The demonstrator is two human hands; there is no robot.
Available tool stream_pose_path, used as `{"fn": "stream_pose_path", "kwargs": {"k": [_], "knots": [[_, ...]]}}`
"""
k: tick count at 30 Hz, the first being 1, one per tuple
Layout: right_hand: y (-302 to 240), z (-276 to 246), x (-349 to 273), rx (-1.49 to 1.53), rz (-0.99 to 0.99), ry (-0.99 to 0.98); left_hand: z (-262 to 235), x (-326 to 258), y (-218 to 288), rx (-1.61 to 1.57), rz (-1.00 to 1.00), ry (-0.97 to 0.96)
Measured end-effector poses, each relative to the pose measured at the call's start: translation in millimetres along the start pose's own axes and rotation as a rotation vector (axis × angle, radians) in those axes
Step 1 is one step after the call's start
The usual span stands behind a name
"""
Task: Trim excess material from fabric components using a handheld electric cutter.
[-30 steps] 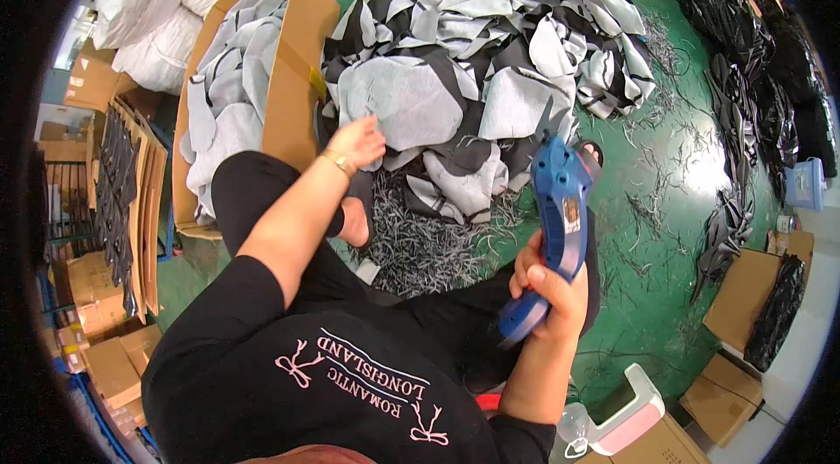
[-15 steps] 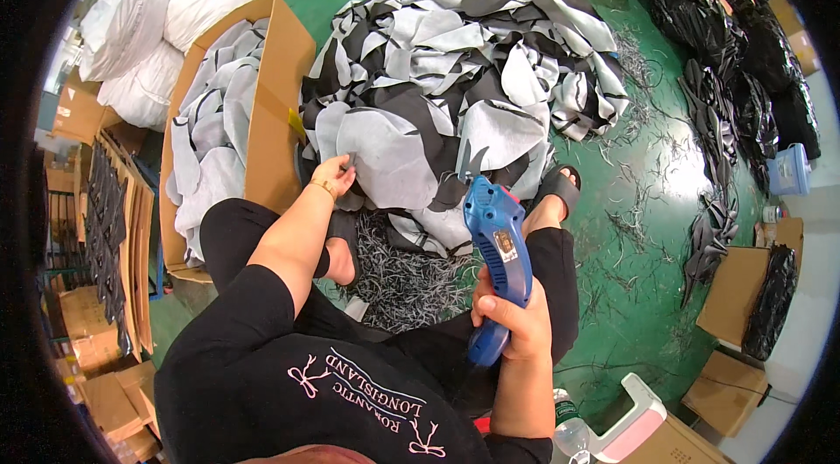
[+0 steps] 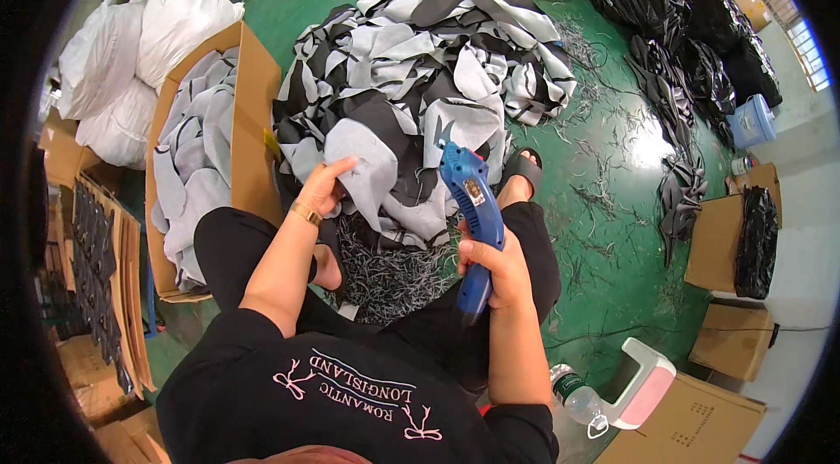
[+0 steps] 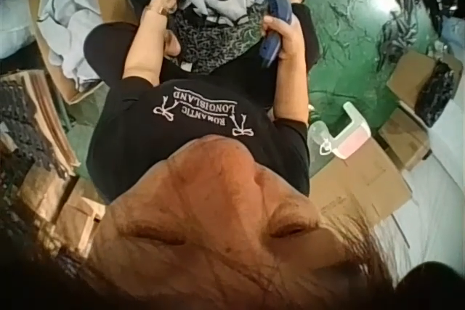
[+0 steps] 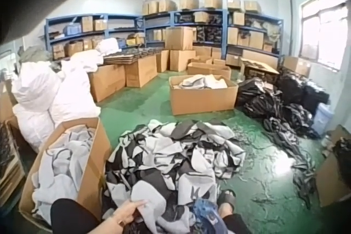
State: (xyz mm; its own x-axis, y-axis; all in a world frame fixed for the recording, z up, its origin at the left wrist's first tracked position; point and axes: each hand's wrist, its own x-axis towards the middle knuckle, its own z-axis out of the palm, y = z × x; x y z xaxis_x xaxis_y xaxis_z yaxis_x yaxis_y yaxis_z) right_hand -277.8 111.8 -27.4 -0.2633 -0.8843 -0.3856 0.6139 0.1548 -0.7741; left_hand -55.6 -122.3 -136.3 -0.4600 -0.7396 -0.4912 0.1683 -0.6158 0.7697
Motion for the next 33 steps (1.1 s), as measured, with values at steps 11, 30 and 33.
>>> {"fn": "stream_pose_path", "kwargs": {"k": [11,30,33], "knots": [[24.0,28.6,-8.7,-0.290,-0.087,-0.019,59.3,-86.2,-31.3,-0.261,-0.004,-0.079],[11.1,61.9,-48.6,-0.451,-0.239,0.007,83.2,-175.1,-0.7,0.129,0.139,-0.386],[3.1,52.6,-63.7,-0.446,-0.224,0.028,72.1,-174.0,10.2,0.010,0.112,-0.271]]}}
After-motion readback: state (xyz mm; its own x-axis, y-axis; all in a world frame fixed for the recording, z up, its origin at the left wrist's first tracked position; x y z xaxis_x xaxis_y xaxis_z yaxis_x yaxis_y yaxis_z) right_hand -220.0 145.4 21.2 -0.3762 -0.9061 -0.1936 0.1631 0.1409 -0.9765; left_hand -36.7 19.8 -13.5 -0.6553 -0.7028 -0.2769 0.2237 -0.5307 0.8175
